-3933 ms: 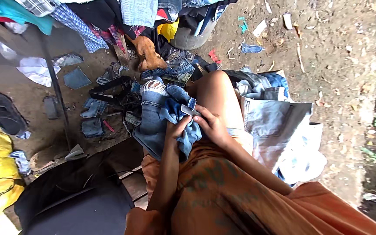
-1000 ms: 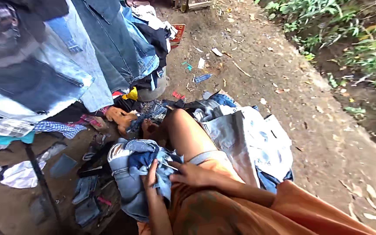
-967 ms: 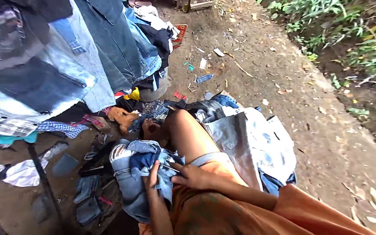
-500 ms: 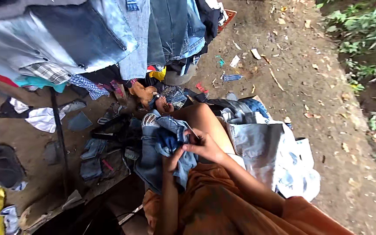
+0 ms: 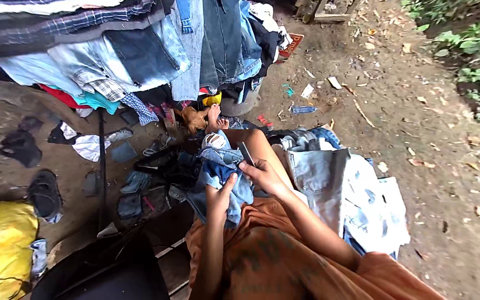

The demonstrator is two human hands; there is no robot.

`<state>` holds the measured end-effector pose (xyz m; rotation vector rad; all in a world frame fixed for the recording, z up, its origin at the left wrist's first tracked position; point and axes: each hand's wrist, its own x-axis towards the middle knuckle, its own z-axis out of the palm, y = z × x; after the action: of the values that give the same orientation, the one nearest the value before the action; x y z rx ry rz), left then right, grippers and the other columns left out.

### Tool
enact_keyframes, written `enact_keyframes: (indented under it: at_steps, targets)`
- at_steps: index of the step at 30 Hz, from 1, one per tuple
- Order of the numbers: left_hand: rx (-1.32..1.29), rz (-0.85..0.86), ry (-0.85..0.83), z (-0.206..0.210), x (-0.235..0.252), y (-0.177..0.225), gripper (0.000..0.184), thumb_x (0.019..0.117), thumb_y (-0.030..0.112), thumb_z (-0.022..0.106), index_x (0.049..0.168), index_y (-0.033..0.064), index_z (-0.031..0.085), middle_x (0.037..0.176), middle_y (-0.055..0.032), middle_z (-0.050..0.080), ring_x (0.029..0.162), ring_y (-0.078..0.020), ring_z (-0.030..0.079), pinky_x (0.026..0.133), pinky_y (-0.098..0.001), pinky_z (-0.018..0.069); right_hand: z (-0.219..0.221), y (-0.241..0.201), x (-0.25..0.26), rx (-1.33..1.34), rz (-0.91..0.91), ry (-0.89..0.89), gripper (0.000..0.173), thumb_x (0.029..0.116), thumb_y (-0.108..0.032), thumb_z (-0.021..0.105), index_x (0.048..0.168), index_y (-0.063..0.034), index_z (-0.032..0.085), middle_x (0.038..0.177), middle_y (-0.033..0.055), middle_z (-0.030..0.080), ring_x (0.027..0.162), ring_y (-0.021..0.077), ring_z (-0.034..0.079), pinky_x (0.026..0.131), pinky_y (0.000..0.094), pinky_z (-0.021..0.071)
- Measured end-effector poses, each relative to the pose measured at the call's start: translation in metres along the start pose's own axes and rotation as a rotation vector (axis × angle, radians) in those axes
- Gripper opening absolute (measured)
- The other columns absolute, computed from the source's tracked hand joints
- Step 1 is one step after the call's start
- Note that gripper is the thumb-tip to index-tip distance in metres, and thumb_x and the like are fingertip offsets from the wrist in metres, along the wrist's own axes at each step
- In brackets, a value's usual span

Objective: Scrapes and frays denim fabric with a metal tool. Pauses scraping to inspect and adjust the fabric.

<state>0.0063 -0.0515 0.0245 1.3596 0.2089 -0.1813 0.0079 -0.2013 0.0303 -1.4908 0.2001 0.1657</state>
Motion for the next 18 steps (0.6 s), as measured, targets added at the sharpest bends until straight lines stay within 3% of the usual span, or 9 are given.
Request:
enact_keyframes:
  at_steps: [2, 3, 5, 7, 11, 18]
  targets:
    - [-0.007, -0.023, 0.022, 0.006, 0.006, -0.005, 0.048, 0.0885, -0.005, 0.069, 0.131, -0.0113, 0.048, 0.111, -0.0089, 0.067, 0.103, -0.0036, 0.065, 0.095, -0.0218, 0.0539, -0.001, 0.008, 0.011, -0.002, 0.044, 0.049, 0.018, 0.1020, -0.019, 0.055, 0.089, -0.0088, 0.061, 0.065, -0.0093, 0.051, 0.053, -0.0020, 0.044, 0.051, 0.0169, 0.0375]
    - [-0.010, -0.037, 0.042, 0.007, 0.010, -0.008, 0.046, 0.0888, -0.005, 0.069, 0.129, -0.0113, 0.049, 0.110, -0.0083, 0.068, 0.101, -0.0028, 0.065, 0.093, -0.0212, 0.0541, -0.003, 0.012, 0.014, -0.076, 0.023, 0.082, 0.019, 0.1027, -0.022, 0.055, 0.099, -0.0065, 0.065, 0.074, -0.0056, 0.057, 0.061, -0.0004, 0.050, 0.059, 0.0194, 0.0433]
    - [-0.008, -0.066, 0.068, 0.007, 0.017, -0.013, 0.044, 0.0902, -0.004, 0.068, 0.129, -0.0114, 0.049, 0.108, -0.0087, 0.068, 0.100, -0.0028, 0.065, 0.092, -0.0208, 0.0544, -0.012, 0.019, 0.011, -0.321, -0.075, 0.131, 0.040, 0.1054, -0.033, 0.047, 0.129, -0.0039, 0.062, 0.098, 0.0070, 0.069, 0.085, 0.0102, 0.064, 0.080, 0.0335, 0.0537]
    - [0.000, -0.077, 0.097, 0.006, 0.021, -0.014, 0.040, 0.0900, -0.004, 0.068, 0.126, -0.0108, 0.052, 0.104, -0.0076, 0.069, 0.097, -0.0027, 0.067, 0.090, -0.0212, 0.0554, -0.016, 0.017, -0.002, -0.563, -0.199, 0.152, 0.052, 0.1070, -0.041, 0.041, 0.142, -0.0037, 0.054, 0.098, 0.0124, 0.070, 0.084, 0.0207, 0.067, 0.078, 0.0451, 0.0557]
    - [-0.003, -0.062, 0.131, 0.010, 0.021, -0.010, 0.022, 0.0888, -0.006, 0.065, 0.110, -0.0071, 0.058, 0.091, -0.0003, 0.069, 0.087, 0.0013, 0.066, 0.085, -0.0196, 0.0561, -0.010, 0.012, -0.026, -0.695, -0.229, 0.025, 0.059, 0.1046, -0.045, 0.049, 0.142, -0.0006, 0.053, 0.089, 0.0121, 0.069, 0.074, 0.0248, 0.067, 0.067, 0.0484, 0.0565]
    - [-0.048, -0.063, 0.104, 0.011, 0.010, -0.005, 0.026, 0.0854, -0.009, 0.066, 0.110, -0.0053, 0.058, 0.091, 0.0010, 0.071, 0.090, 0.0006, 0.068, 0.087, -0.0200, 0.0567, -0.014, 0.032, -0.026, -0.727, -0.327, 0.087, 0.052, 0.1040, -0.043, 0.051, 0.137, -0.0036, 0.061, 0.090, 0.0122, 0.071, 0.069, 0.0220, 0.066, 0.061, 0.0434, 0.0557]
